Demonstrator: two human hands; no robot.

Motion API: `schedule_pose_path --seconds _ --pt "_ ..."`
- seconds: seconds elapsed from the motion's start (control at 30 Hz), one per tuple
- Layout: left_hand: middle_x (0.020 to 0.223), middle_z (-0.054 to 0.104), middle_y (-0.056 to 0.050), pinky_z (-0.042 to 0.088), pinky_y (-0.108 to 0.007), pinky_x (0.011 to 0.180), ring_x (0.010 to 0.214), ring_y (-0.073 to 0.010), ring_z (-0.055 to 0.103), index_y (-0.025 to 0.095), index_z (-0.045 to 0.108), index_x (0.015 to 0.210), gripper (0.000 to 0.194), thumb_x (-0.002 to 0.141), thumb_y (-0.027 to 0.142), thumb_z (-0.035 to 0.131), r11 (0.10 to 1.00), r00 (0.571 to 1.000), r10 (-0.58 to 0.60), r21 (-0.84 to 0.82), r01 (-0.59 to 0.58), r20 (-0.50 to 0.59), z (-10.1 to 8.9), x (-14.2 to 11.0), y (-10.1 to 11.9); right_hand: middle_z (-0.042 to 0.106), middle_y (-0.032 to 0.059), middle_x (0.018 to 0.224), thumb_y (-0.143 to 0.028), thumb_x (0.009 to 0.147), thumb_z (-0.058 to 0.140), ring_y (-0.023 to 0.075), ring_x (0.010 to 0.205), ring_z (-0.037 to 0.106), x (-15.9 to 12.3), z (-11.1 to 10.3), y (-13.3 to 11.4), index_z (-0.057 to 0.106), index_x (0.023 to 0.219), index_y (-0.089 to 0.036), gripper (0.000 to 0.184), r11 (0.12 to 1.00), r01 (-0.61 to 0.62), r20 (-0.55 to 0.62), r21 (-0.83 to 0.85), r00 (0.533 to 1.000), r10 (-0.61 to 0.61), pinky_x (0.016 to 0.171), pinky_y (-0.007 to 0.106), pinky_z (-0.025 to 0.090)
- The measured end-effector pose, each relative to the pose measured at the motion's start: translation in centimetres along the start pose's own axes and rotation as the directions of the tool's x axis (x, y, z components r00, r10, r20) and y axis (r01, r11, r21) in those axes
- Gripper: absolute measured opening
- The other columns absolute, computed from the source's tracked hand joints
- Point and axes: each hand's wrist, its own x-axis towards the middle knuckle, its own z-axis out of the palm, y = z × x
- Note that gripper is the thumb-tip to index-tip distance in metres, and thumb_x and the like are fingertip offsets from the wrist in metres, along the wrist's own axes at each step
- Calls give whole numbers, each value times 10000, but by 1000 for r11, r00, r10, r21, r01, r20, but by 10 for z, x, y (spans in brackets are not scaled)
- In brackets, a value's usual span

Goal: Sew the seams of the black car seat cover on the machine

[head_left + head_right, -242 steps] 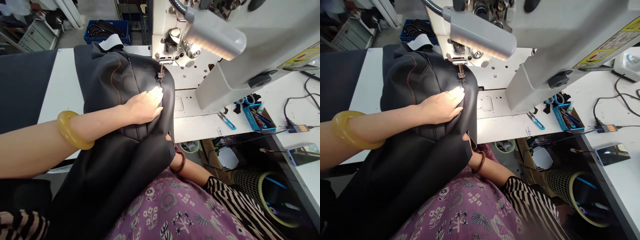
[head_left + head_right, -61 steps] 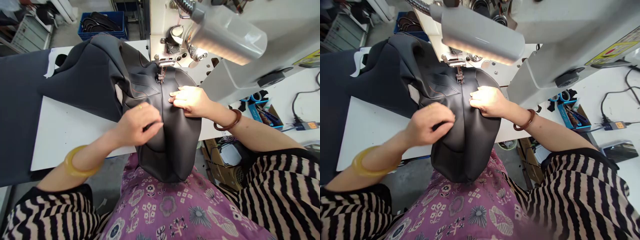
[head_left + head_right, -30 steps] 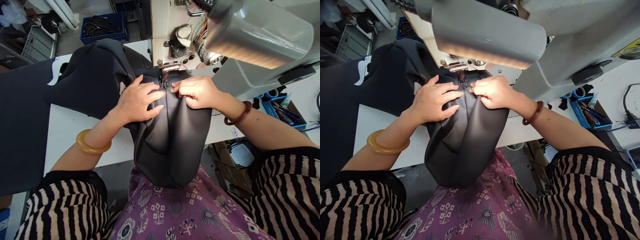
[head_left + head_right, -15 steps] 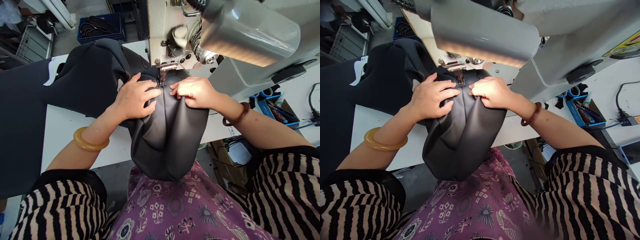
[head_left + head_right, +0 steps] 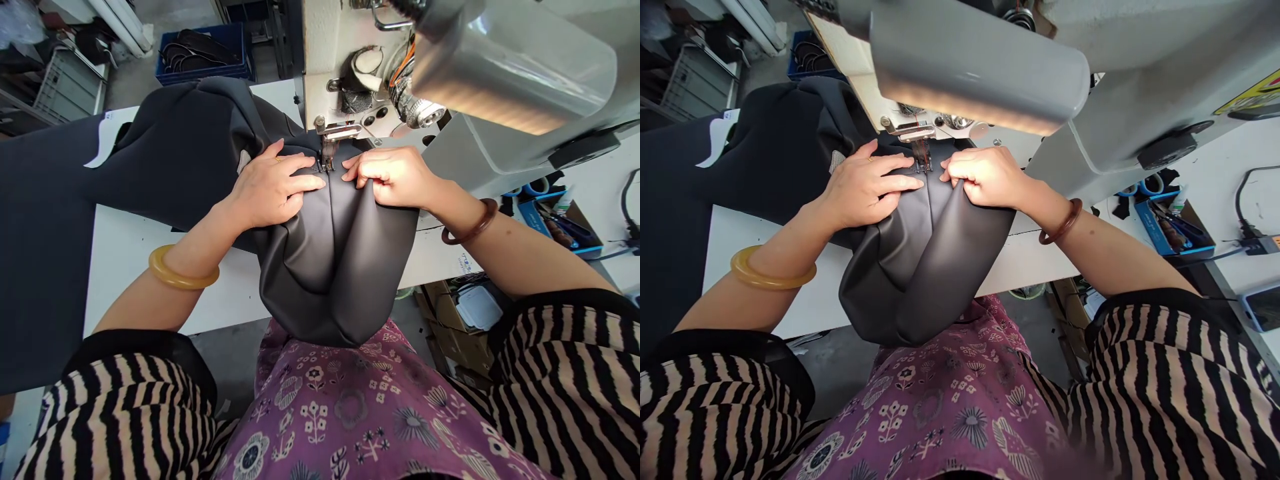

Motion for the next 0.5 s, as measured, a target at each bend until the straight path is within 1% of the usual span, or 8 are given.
schedule_pose_path --seconds 0.13,0.2,0.33,0.5 --pt "1245 683 -13 362 -597 1157 1131 -248 655 306 738 1065 400 827 184 441 999 1000 -17 -39 16 0 2 1 -3 734 61 1048 -88 747 422 222 1107 670 2 0 4 677 841 -161 281 998 -5 -12 55 1000 6 879 326 536" --pt "1233 687 11 349 -586 1172 1144 -239 648 317 740 1058 403 826 187 437 997 999 -38 -62 38 -3 3 1 -4 736 56 1032 -75 726 413 218 1104 673 3 0 4 656 787 -160 265 998 -15 -35 63 999 17 869 325 541" --pt "1240 682 21 343 -542 1191 1144 -215 649 302 741 1061 415 832 191 413 995 998 -60 -84 58 -23 4 1 -7 742 42 998 -50 677 400 208 1084 683 5 0 5 599 697 -167 231 998 -6 -53 62 999 10 840 311 551" --pt "1224 690 18 362 -495 1191 1165 -204 641 280 744 1051 414 856 194 389 993 997 -67 -97 63 -39 8 6 -10 740 37 1019 -42 687 398 191 1081 682 10 0 9 617 748 -177 264 997 -21 -50 74 998 25 867 303 541"
